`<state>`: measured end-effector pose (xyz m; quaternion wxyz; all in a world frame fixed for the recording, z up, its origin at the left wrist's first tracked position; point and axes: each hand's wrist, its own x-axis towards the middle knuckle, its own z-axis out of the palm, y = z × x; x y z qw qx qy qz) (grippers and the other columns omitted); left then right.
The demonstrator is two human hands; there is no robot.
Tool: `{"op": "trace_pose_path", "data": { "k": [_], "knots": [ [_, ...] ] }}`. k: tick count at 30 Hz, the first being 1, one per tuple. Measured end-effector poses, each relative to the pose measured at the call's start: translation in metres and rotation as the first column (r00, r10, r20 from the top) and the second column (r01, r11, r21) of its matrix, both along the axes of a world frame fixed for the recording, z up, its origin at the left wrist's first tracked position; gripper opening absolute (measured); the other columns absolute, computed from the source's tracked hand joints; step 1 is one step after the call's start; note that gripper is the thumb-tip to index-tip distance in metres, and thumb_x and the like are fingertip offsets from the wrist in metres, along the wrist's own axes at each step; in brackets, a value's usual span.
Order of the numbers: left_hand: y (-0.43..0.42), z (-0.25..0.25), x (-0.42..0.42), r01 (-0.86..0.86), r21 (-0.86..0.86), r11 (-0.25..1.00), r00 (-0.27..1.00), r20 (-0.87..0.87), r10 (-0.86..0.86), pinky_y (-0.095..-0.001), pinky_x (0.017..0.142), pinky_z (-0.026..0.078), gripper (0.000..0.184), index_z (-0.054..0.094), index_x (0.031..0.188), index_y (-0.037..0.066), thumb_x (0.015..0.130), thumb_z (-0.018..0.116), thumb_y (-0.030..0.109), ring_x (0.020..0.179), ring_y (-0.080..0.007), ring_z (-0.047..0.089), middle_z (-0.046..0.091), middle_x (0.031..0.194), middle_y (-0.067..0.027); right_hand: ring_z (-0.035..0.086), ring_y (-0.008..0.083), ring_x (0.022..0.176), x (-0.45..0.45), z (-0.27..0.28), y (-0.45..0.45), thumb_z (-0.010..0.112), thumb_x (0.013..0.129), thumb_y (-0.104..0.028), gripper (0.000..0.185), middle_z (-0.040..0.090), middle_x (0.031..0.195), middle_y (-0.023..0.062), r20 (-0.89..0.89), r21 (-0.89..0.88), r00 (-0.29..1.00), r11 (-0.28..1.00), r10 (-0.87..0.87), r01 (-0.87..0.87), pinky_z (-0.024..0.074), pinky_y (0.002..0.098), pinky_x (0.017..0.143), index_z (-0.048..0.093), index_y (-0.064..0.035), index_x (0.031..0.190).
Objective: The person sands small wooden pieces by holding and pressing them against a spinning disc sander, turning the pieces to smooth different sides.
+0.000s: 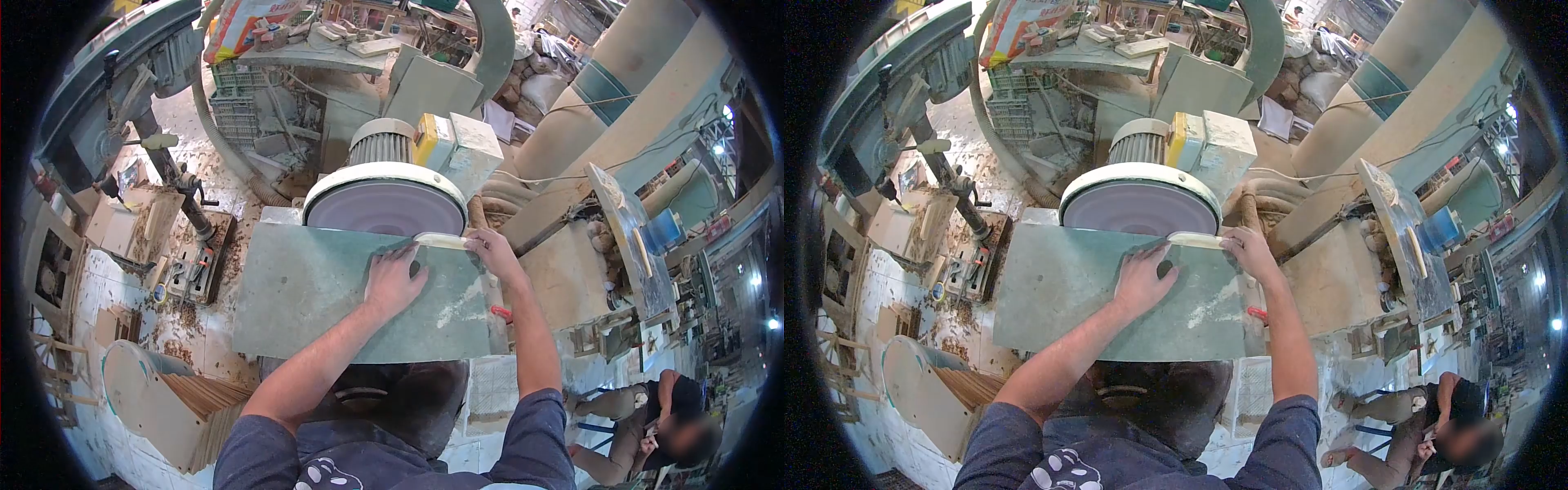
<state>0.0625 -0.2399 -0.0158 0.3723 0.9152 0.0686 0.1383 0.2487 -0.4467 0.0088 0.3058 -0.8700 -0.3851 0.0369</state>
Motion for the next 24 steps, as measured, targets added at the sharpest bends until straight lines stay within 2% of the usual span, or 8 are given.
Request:
{"op": "trace_pose_path", "data": {
  "k": [9,24],
  "knots": [
    [-0.001,-0.003,0.001,-0.009,0.026,1.000,1.000,0.022,0.008,-0.0530,0.111,0.034,0.059,0.053,0.137,-0.001,0.090,0.060,0.035,0.123,-0.0367,0.055,0.059,0.136,-0.0183,0.063,0.0318,0.089,-0.003,0.000,0.000,0.069,0.090,-0.018,0.019,0.067,0.092,0.0149,0.013,-0.018,1.000,1.000,-0.019,0.019,0.0485,0.0404,0.081,0.069,-0.0007,0.099],
    [-0.001,-0.008,0.003,0.013,0.100,0.995,0.999,0.030,-0.016,-0.0478,0.105,0.038,0.064,0.049,0.141,-0.001,0.091,0.058,0.038,0.119,-0.0347,0.056,0.058,0.138,-0.0173,0.065,0.0322,0.092,-0.010,0.001,0.000,0.070,0.089,-0.018,0.022,0.069,0.096,0.0161,0.033,-0.015,0.998,0.999,-0.050,0.051,0.0501,0.0399,0.082,0.069,-0.0013,0.103]
  ]
}}
